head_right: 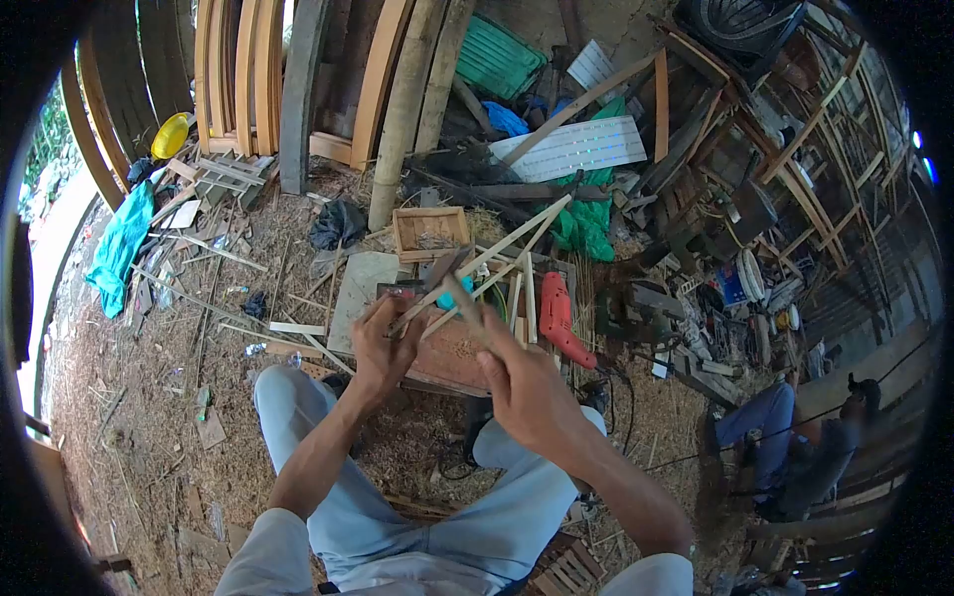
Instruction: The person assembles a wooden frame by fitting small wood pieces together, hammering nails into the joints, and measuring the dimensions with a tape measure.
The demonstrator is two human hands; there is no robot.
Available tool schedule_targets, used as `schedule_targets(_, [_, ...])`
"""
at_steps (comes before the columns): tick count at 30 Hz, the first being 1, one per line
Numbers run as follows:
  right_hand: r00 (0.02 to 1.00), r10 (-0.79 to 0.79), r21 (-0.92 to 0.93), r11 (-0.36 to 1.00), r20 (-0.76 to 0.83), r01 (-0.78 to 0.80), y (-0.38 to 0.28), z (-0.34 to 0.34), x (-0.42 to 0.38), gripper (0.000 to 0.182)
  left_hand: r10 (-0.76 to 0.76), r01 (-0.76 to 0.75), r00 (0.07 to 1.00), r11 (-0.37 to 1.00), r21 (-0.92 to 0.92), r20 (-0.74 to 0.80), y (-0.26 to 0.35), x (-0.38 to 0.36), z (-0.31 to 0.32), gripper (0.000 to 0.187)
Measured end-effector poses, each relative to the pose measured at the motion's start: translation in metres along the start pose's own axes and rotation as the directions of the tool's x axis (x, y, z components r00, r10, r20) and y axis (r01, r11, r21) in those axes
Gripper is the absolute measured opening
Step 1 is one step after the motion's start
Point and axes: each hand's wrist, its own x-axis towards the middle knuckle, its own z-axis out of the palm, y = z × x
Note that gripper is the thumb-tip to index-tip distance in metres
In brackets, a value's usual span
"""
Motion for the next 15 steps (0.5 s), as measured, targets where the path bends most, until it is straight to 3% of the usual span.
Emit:
schedule_targets(1, [0.994,-0.067,0.025,0.997,-0.09,0.07,0.0,-0.001,0.0,0.047,-0.004,0.004,1.0,1.0,-0.001,0.004,-0.001,-0.002,0.0,0.013])
schedule_targets(5, [0.993,-0.087,-0.048,0.995,-0.079,0.084,0.005,0.009,-0.005,0.046,-0.069,0.069,0.996,0.998,-0.006,0.055,-0.008,-0.005,0.0,0.017])
schedule_targets(7, [0.984,0.026,0.054,0.998,0.174,-0.036,0.001,0.013,-0.007,0.047,-0.075,0.075,0.995,0.997,0.008,0.068,-0.011,-0.003,0.001,0.017])
schedule_targets(8, [0.986,0.024,0.053,0.998,0.166,-0.033,0.003,0.013,-0.006,0.047,-0.08,0.08,0.994,0.997,0.006,0.069,-0.013,-0.002,0.001,0.018])
schedule_targets(10, [0.955,-0.271,-0.016,0.962,-0.118,0.271,0.01,0.017,-0.005,0.047,-0.093,0.093,0.993,0.996,0.007,0.073,-0.014,-0.003,0.002,0.018])
schedule_targets(11, [0.956,-0.27,-0.013,0.963,-0.115,0.27,0.006,0.014,-0.006,0.047,-0.021,0.021,1.0,1.0,0.002,0.012,-0.013,-0.001,0.005,0.016])
schedule_targets(12, [0.981,-0.167,-0.007,0.986,-0.102,0.167,-0.004,0.008,-0.007,0.048,0.051,-0.051,0.998,0.999,0.002,-0.046,-0.012,-0.002,0.006,0.014])
schedule_targets(13, [0.994,-0.06,0.0,0.998,-0.092,0.06,-0.009,0.005,-0.007,0.048,0.049,-0.049,0.998,0.999,0.005,-0.04,-0.011,-0.003,0.004,0.014])
schedule_targets(14, [0.994,-0.054,0.006,0.998,-0.094,0.055,-0.009,0.007,-0.008,0.048,-0.011,0.011,1.0,1.0,0.02,0.021,-0.009,-0.005,0.001,0.016])
schedule_targets(15, [0.998,0.022,-0.018,1.0,0.057,-0.021,-0.007,0.009,-0.006,0.048,-0.064,0.062,0.995,0.997,0.037,0.079,-0.009,-0.004,-0.001,0.018])
